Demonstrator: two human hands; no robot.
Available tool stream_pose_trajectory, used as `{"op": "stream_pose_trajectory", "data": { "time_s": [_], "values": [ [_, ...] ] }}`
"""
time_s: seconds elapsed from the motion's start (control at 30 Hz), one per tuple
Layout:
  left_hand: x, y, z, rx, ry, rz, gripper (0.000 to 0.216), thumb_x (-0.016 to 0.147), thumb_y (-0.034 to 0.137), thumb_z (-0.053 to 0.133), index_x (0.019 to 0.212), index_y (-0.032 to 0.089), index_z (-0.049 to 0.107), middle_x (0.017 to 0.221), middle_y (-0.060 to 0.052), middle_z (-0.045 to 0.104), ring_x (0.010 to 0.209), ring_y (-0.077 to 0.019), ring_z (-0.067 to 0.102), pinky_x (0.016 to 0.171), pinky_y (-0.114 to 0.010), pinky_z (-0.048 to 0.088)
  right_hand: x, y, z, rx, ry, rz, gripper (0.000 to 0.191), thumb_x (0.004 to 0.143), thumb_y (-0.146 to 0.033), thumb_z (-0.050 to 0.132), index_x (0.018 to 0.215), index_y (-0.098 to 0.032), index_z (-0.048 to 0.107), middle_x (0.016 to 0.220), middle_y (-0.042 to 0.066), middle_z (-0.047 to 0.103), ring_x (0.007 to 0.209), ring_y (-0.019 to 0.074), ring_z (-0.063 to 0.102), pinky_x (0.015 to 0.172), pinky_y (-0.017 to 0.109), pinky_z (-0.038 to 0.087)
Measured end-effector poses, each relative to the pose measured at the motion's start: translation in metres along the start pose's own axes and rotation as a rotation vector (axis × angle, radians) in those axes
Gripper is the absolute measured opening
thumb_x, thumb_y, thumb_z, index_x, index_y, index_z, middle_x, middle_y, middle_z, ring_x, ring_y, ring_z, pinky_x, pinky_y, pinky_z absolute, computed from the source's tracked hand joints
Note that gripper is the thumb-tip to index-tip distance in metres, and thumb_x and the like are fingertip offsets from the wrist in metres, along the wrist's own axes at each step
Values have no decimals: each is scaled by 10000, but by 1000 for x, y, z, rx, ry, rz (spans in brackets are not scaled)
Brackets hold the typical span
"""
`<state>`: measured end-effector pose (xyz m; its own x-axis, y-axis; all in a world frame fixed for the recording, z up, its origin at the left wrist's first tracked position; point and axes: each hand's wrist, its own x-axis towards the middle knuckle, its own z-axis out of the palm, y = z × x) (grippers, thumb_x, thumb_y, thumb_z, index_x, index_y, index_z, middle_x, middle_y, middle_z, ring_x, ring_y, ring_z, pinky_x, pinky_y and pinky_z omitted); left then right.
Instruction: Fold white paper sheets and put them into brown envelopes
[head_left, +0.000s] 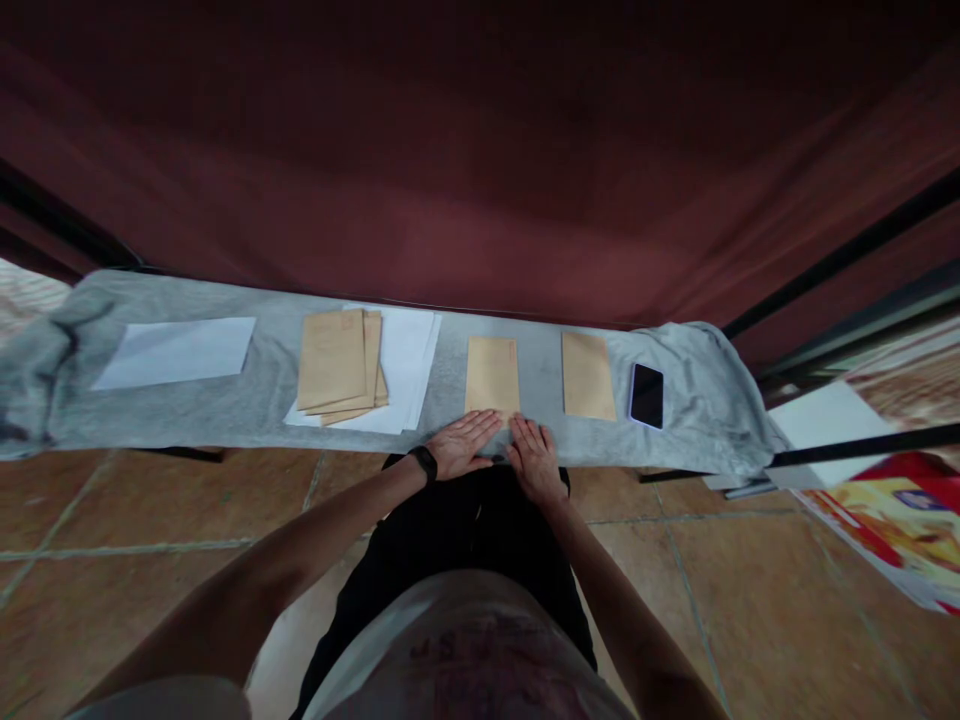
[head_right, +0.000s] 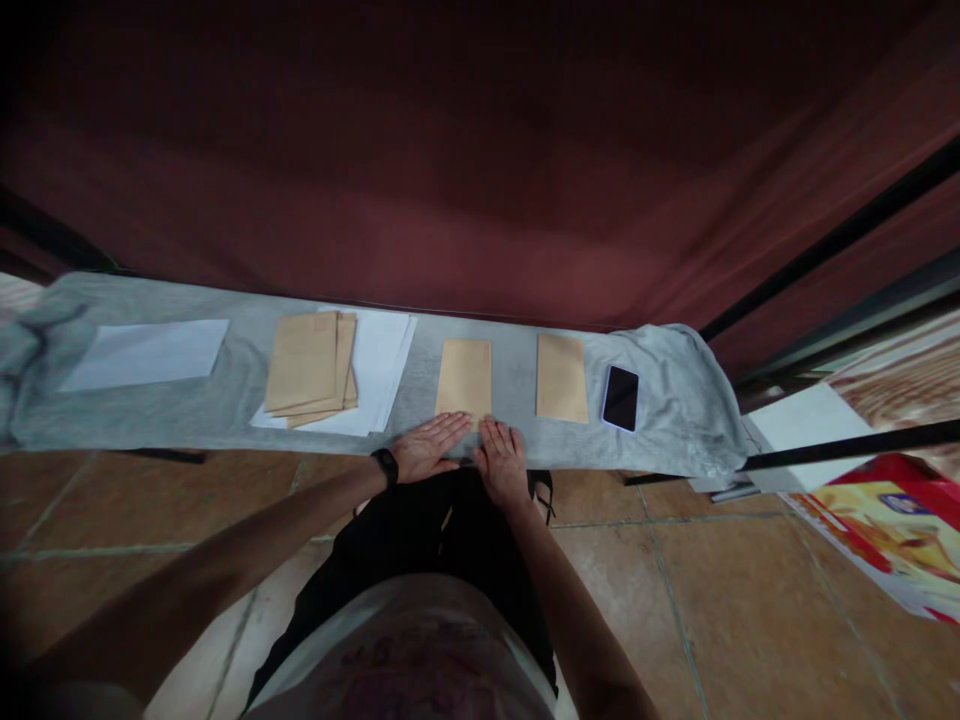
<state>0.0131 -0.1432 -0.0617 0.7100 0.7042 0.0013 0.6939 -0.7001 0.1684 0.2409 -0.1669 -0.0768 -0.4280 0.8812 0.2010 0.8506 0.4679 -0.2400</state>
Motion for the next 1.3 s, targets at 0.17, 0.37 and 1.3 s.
{"op": "stream_pose_trajectory", "data": {
  "time_s": [0.17, 0.37, 1.3],
  "values": [
    [-16, -1, 3, 14, 51, -19, 741, 986, 529, 397, 1560, 98, 209, 1640, -155, 216, 1534, -224, 123, 1251, -392, 144, -3, -3, 1, 24, 27, 49, 521, 1059, -348, 300, 1528, -133, 370, 1561, 106, 408, 1449, 263, 368, 1211, 490, 222],
    [-25, -3, 14, 38, 125, -64, 737, 986, 528, 388, 1568, 116, 198, 1633, -146, 244, 1525, -223, 173, 1249, -416, 178, 14, -35, 6, 72, 106, 114, 564, 1046, -396, 328, 1483, -53, 426, 1522, 188, 449, 1453, 295, 359, 1189, 509, 288],
    [69, -21, -3, -68, 6, -261, 665, 1019, 503, 217, 1555, 116, 286, 1635, -111, 260, 1520, -213, 201, 1243, -389, 160, 19, -30, 20, -39, 100, 79, 674, 1009, -491, 425, 1470, 0, 401, 1540, 252, 394, 1449, 321, 357, 1193, 504, 289]
  ]
}}
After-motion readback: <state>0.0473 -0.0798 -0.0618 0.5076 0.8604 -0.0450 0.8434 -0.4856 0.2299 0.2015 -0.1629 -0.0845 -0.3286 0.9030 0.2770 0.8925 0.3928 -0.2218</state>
